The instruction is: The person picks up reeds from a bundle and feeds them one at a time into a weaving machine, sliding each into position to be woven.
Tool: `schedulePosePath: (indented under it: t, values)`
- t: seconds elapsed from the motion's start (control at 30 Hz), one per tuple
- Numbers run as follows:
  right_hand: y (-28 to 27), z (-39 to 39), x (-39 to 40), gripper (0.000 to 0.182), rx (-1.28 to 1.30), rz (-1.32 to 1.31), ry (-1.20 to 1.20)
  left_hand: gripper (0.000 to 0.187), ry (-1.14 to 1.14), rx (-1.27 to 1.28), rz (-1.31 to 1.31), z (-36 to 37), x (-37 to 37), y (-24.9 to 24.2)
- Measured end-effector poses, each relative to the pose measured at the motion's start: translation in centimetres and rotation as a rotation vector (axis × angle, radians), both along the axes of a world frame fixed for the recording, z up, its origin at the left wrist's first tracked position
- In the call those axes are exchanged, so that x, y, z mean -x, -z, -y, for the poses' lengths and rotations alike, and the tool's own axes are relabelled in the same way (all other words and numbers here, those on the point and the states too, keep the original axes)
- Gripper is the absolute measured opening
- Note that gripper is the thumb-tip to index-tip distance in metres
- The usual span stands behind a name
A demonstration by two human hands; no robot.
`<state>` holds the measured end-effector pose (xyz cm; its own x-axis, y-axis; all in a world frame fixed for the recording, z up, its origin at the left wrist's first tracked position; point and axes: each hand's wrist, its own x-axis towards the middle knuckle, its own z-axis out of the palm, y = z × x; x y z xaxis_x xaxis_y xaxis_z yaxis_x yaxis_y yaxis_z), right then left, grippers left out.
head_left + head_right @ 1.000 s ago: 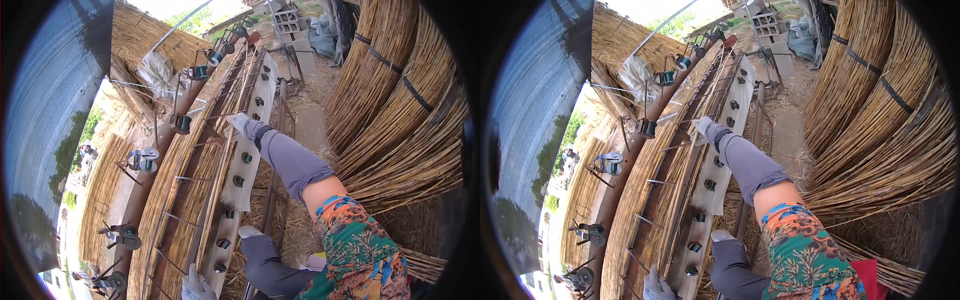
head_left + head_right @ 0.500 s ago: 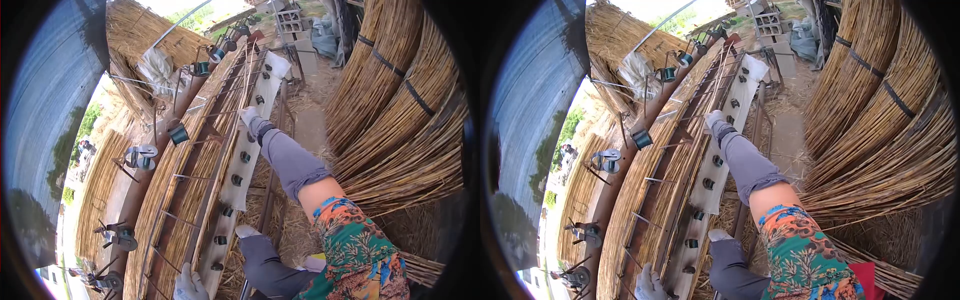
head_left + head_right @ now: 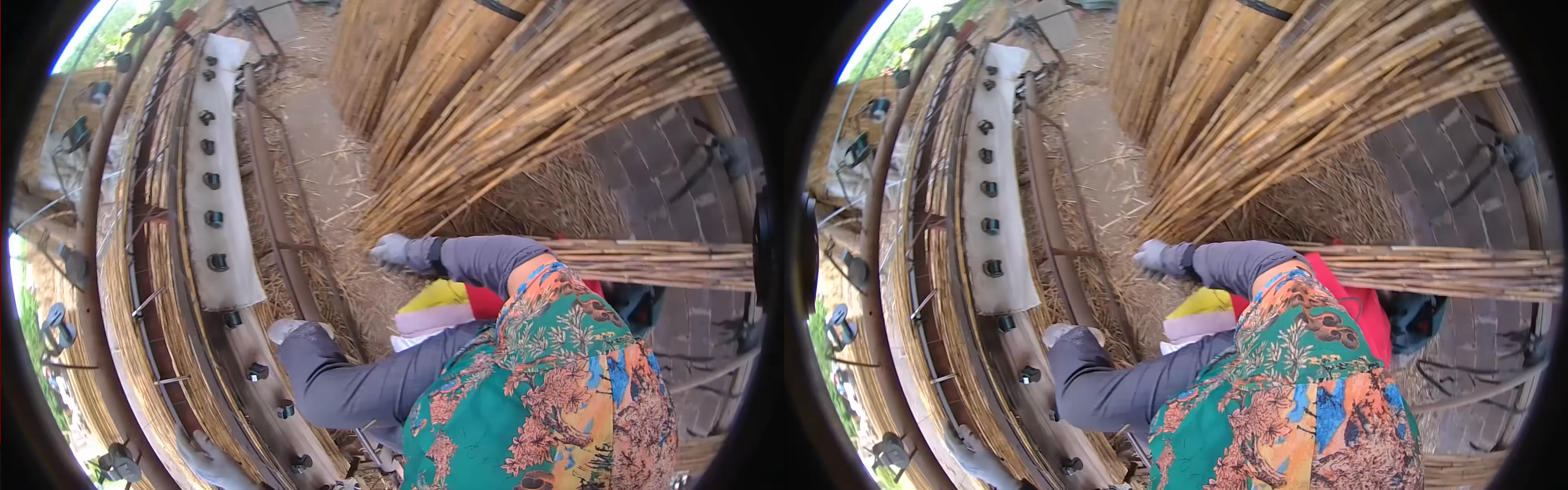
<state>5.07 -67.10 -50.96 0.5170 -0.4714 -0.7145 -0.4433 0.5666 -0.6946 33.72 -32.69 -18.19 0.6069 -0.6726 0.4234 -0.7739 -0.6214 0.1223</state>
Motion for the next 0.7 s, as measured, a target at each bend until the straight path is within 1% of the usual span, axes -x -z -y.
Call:
schedulePosePath:
  t: [0.03, 0.07, 0.1, 0.13, 0.17, 0.23, 0.27, 0.33, 0.37, 0.4, 0.43, 0.47, 0.5, 0.57, 0.63, 0.7]
  values:
    - [2.1, -0.2, 4.7, 0.030, -0.117, -0.042, 0.109, 0.038, 0.086, 0.031, -0.022, 1.6, 3.1, 0.5]
    - [3.8, -0.6, 9.3, 0.035, -0.086, -0.142, 0.324, 0.038, 0.252, -0.006, -0.058, 2.4, 5.0, 2.1]
    - [7.7, 0.0, 14.0, 0.039, -0.198, -0.075, 0.432, 0.038, 0.413, -0.039, -0.094, 3.0, 6.7, 4.2]
    - [6.0, 0.1, 17.5, 0.039, -0.145, -0.180, 0.473, 0.034, 0.479, -0.078, -0.137, 4.1, 9.2, 5.6]
    - [2.7, -0.2, 19.9, 0.040, -0.090, -0.290, 0.515, 0.030, 0.548, -0.114, -0.183, 4.8, 10.7, 6.9]
    - [-1.4, 0.3, 22.3, 0.050, 0.230, -0.308, 0.730, 0.030, 0.595, -0.041, -0.362, 5.1, 12.2, 10.6]
    - [-0.5, 3.6, 24.7, 0.059, 0.120, 0.035, 0.855, 0.029, 0.546, -0.083, -0.410, 5.0, 12.9, 11.3]
    - [-5.4, 6.6, 26.4, 0.065, 0.293, 0.158, 1.020, 0.029, 0.520, -0.072, -0.411, 4.6, 12.8, 12.0]
    - [-11.9, 6.4, 25.2, 0.064, 0.578, -0.075, 1.070, 0.028, 0.486, -0.075, -0.411, 4.3, 12.7, 12.2]
    - [-13.1, 8.2, 25.7, 0.067, 0.583, -0.088, 1.175, 0.027, 0.470, -0.013, -0.461, 4.2, 12.7, 12.1]
    - [-14.4, 10.5, 26.5, 0.073, 0.586, -0.097, 1.281, 0.027, 0.476, 0.004, -0.455, 4.0, 12.8, 12.2]
    - [-14.9, 11.5, 27.5, 0.055, 0.670, -0.124, 1.278, 0.027, 0.484, 0.007, -0.438, 3.7, 12.7, 12.2]
    - [-13.4, 13.5, 29.4, 0.041, 0.683, -0.219, 1.221, 0.026, 0.488, 0.008, -0.419, 3.3, 12.8, 12.2]
    - [-13.3, 14.5, 31.5, 0.037, 0.827, -0.508, 0.956, 0.026, 0.472, 0.035, -0.388, 2.7, 13.1, 12.0]
    - [-17.4, 10.1, 29.5, 0.036, 0.729, -0.432, 1.012, 0.025, 0.454, 0.056, -0.371, 1.7, 13.1, 12.4]
    - [-14.1, 9.9, 30.9, 0.031, 0.777, -0.322, 1.037, 0.023, 0.439, 0.077, -0.339, 0.7, 12.6, 13.1]
